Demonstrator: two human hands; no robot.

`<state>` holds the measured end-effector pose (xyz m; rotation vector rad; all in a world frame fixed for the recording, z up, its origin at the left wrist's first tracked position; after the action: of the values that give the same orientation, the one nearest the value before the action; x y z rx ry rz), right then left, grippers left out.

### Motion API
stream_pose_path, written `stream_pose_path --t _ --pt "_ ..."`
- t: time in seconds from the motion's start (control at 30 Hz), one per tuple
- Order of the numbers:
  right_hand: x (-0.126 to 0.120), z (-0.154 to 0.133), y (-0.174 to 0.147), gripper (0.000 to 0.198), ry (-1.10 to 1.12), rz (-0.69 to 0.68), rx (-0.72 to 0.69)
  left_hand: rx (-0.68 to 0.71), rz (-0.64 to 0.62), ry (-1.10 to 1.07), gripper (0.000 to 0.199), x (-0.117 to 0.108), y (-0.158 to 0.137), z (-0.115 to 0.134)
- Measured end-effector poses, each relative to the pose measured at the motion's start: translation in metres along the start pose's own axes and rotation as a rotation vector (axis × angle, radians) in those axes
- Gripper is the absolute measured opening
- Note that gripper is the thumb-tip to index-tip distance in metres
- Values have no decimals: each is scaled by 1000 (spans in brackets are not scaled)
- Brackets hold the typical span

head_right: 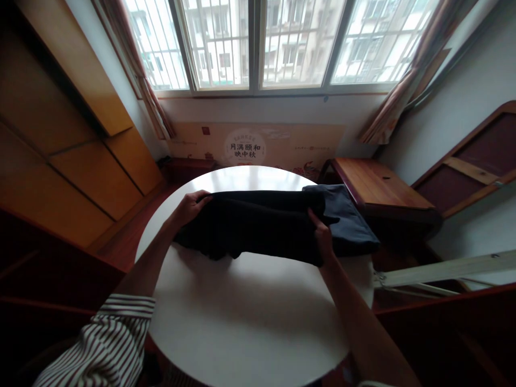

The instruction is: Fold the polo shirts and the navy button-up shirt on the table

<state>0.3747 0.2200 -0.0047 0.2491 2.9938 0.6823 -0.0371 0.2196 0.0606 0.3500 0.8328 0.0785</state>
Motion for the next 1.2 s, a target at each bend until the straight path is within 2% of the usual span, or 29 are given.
stream_pose_path --t 0.07,0.13,0.17,0.23,0.37,0.4,0.43,0.5,0.53,0.6,0.63,0.77,0.83,0.9,0.97,1.03,1.07,1.1,1.13,1.2 --pt "2 2 -2 40 -121 10 -59 34 170 181 25 7 1 6" --pt "11 0 -5 34 -166 5 -77 9 218 293 25 9 -1 14" --pt "17 -2 -6 32 -146 -10 -63 -33 184 322 25 8 -3 17" --pt "28 -6 -6 33 -128 -61 -28 -163 35 376 33 1 -12 21" --pt "42 -14 -9 42 -271 -249 -9 -384 -356 467 75 -11 -30 15" --pt "44 -14 -10 47 -319 -313 -23 -402 -429 454 73 -10 -31 12" --pt "46 -13 -12 51 -353 -383 -41 -404 -480 438 60 -7 -31 8" --pt "50 -11 -18 56 -383 -532 -69 -370 -519 418 28 1 -26 1" --pt "52 -9 -21 56 -390 -593 -78 -342 -516 415 22 6 -22 -1" --pt "54 -8 -25 53 -424 -641 -101 -259 -463 410 24 15 -16 -1" --pt "54 -9 -25 50 -455 -607 -131 -206 -408 390 23 18 -13 1" --pt "52 -17 -23 42 -582 -332 -353 30 -174 151 26 28 -10 19" --pt "52 -21 -22 46 -533 -378 -356 84 -133 32 26 34 -9 25" --pt "53 -25 -23 53 -373 -555 -234 81 -112 -18 22 39 -6 24" --pt "54 -28 -28 63 -138 -790 -51 -23 -49 2 23 44 -3 15" --pt "55 -30 -33 72 90 -1008 98 -230 78 80 28 46 0 0" --pt "56 -31 -36 77 187 -1075 155 -347 151 127 32 46 1 -8" --pt "57 -31 -37 82 263 -1102 201 -452 205 169 39 46 1 -16" --pt "58 -30 -37 83 311 -1069 233 -530 221 196 49 46 1 -23" --pt "59 -27 -34 76 313 -857 257 -561 128 180 62 49 2 -35"
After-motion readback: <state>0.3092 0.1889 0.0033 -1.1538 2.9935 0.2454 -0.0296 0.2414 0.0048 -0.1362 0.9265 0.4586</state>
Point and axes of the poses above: each hand's wrist, its own y-axis towards the middle knuckle, its own x-axis out of the palm, z = x × y, the point moved 1 cm from there along y, towards the middle knuckle, and after that the axes turned 7 degrees about -x, right-handed, at the moved point
